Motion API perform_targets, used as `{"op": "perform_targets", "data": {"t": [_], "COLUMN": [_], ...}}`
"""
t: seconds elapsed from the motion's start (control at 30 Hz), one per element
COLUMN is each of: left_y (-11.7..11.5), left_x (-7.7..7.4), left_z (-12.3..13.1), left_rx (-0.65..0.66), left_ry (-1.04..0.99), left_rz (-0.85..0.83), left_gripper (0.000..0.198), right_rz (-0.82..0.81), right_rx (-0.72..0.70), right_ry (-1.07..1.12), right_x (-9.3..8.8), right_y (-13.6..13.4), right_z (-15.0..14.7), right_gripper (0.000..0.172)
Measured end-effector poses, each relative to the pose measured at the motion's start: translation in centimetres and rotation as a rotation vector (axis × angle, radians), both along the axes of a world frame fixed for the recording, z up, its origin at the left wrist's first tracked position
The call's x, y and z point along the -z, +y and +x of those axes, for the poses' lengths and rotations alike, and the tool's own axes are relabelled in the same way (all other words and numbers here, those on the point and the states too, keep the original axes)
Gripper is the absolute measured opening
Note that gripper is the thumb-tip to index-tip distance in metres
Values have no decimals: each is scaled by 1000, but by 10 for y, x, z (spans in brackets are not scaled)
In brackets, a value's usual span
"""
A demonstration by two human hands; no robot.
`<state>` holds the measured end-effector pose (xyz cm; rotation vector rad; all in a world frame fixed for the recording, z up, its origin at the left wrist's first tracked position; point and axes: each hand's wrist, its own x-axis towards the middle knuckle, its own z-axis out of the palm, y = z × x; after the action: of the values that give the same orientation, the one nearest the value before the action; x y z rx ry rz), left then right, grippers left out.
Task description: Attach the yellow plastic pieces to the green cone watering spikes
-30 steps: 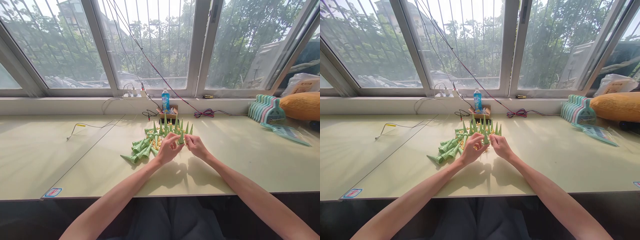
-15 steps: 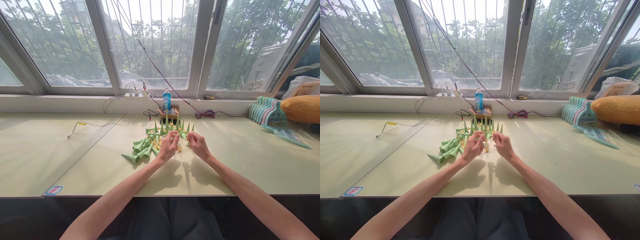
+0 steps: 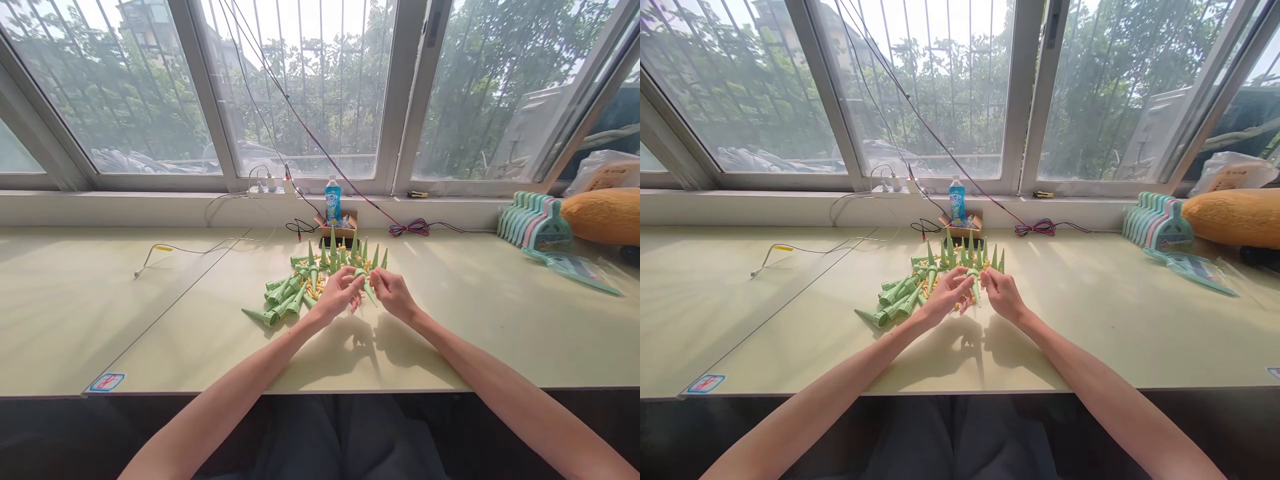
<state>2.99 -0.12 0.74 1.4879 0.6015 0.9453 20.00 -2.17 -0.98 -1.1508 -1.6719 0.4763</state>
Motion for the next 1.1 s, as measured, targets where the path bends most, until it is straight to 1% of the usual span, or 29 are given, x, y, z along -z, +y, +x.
{"op": "perform_targets", "data": {"t": [0.1,0.2,0.33,0.7,0.9,1.1], "left_y": [0,-3,-6,-4,-4,-3], "left_x": [2,1,0,3,5,3], "left_z": [0,0,-1,-2,-3,0], "left_rx": [-34,-72,-106,-127,-168,-223], "left_ry": [12,65,119,172,225,200], "left_rz": [80,171,241,341,398,380], "left_gripper": [51,47,43,39,38,40], "right_rz": [-30,-71,-128,-164,-162,-152], "right_rx": [-16,-45,-73,-85,-83,-52], "right_ry": [27,97,192,235,235,226], "right_x": [-1,-2,-2,0,-2,-2], "right_y": [0,-1,-1,1,1,2], "right_z": [-1,-3,-5,-6,-7,-8], "right_gripper": [46,49,53,57,57,58]}}
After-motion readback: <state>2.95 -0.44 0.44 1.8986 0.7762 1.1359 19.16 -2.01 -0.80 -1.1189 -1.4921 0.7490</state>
